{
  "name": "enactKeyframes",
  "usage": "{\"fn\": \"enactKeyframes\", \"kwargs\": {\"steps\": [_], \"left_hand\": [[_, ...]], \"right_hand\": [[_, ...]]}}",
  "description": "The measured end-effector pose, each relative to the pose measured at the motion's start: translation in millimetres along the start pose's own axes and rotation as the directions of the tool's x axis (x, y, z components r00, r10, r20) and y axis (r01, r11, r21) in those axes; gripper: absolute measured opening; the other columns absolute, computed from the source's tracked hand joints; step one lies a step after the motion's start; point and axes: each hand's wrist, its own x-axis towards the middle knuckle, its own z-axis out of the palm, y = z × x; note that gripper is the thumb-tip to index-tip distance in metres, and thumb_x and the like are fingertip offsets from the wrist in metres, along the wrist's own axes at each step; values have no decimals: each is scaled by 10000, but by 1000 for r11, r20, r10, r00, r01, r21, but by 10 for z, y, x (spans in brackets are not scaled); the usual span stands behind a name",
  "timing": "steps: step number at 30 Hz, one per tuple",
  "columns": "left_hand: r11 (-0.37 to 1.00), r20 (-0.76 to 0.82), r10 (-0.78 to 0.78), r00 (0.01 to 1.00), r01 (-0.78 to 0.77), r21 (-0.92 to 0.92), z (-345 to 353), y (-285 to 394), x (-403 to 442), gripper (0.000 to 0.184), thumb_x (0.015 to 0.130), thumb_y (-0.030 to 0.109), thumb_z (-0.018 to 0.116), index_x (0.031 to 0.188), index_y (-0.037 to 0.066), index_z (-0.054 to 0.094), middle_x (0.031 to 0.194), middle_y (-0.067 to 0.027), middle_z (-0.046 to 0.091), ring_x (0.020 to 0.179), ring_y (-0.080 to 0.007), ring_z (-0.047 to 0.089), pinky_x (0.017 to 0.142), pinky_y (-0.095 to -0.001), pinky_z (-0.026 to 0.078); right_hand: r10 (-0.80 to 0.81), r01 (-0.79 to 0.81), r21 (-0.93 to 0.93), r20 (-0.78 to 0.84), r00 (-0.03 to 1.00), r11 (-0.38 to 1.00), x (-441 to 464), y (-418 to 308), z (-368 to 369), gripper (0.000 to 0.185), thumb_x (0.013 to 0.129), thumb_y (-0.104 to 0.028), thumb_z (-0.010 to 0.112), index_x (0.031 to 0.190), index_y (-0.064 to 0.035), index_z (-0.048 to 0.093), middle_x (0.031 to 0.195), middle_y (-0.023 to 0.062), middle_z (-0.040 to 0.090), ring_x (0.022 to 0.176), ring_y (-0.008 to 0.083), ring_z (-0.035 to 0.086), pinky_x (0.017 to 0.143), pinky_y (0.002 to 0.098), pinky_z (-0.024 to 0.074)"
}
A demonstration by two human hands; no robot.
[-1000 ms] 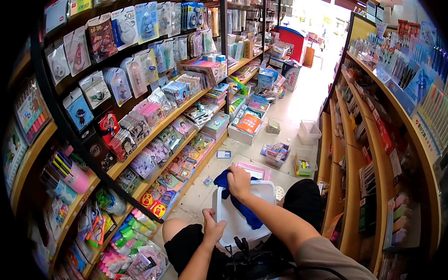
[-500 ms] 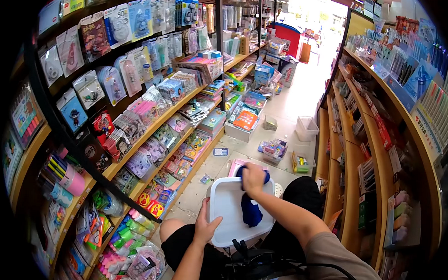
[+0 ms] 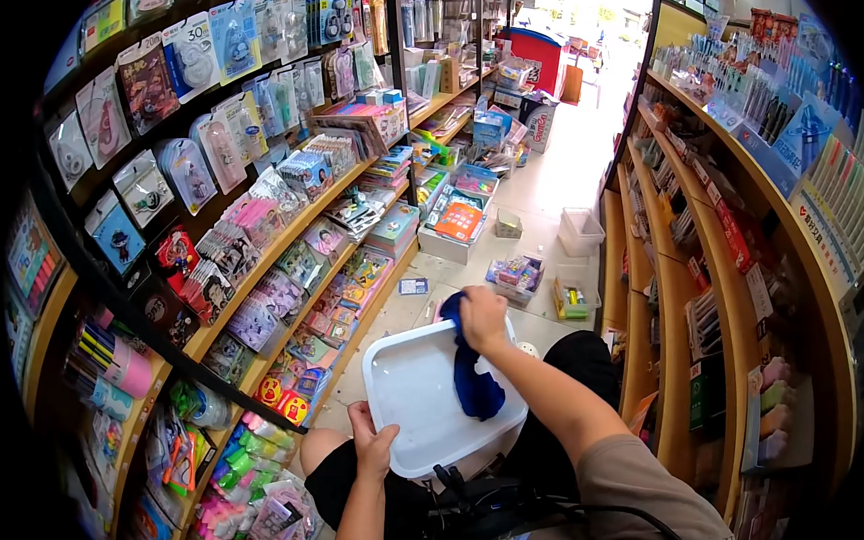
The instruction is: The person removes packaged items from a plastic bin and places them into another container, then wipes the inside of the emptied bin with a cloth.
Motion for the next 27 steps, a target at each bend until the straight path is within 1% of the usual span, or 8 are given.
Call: {"fn": "enactKeyframes", "kwargs": {"steps": [4, 7, 11, 14, 22, 24, 26, 27], "left_hand": [[999, 2, 32, 999, -32, 0, 42, 67, 10, 488, 632, -6, 560, 1057, 44, 325, 1013, -89, 430, 980, -175, 455, 924, -331, 358], [998, 8, 66, 998, -66, 16, 75, 78, 35, 487, 627, 2, 562, 1052, 38, 326, 1011, -88, 431, 988, -173, 454, 934, -328, 350], [996, -30, 86, 996, -85, 40, 117, 71, 52, 478, 626, 28, 570, 1041, 34, 333, 1001, -86, 430, 976, -166, 450, 934, -320, 343], [992, -146, 122, 982, -126, -20, 112, 14, 140, 461, 628, 50, 574, 1030, 30, 349, 988, -78, 423, 950, -161, 445, 924, -309, 341], [984, -194, 177, 965, -168, 60, 66, 71, 256, 453, 625, 54, 555, 1035, 24, 365, 988, -73, 421, 952, -163, 443, 922, -309, 336], [985, -208, 170, 963, -162, 58, 107, 75, 275, 451, 628, 52, 548, 1039, 25, 364, 997, -77, 425, 963, -169, 444, 926, -313, 334], [984, -212, 176, 961, -168, 55, 130, 81, 284, 451, 632, 50, 544, 1046, 25, 365, 1007, -82, 430, 973, -178, 446, 930, -317, 332], [984, -224, 178, 958, -173, 43, 125, 66, 295, 453, 636, 45, 540, 1053, 27, 364, 1015, -84, 430, 975, -181, 444, 930, -318, 332]], "right_hand": [[277, -281, -87, -52, 959, 956, -18, 456, -126, 179, 876, -204, 441, 908, -57, 537, 878, 184, 590, 849, 382, 556, 730, 497, 414], [536, -516, -191, 68, 841, 835, -152, 578, -144, 234, 915, -248, 387, 921, -50, 511, 876, 222, 594, 840, 423, 561, 735, 521, 423], [591, -586, -110, 16, 806, 803, -318, 558, -124, 320, 952, -315, 317, 947, -43, 486, 890, 245, 594, 841, 440, 562, 740, 520, 428], [607, -595, -131, 83, 791, 793, -619, 578, 66, 369, 944, -352, 331, 982, -22, 492, 940, 256, 579, 853, 449, 565, 755, 531, 433], [680, -680, -95, 242, 693, 727, -1225, 569, 121, 405, 941, -364, 352, 1050, 16, 442, 886, 288, 595, 843, 464, 570, 717, 548, 429], [633, -655, 41, 217, 743, 755, -1326, 559, 100, 408, 934, -350, 386, 1039, 42, 415, 872, 322, 583, 848, 496, 550, 735, 553, 420], [677, -704, 83, 214, 704, 706, -1479, 733, 312, 412, 929, -341, 408, 1044, 55, 425, 925, 333, 575, 851, 473, 571, 744, 522, 438], [732, -776, 146, 261, 629, 614, -1507, 720, 337, 411, 927, -333, 416, 1052, 57, 430, 942, 325, 574, 853, 453, 579, 746, 505, 447]]}}
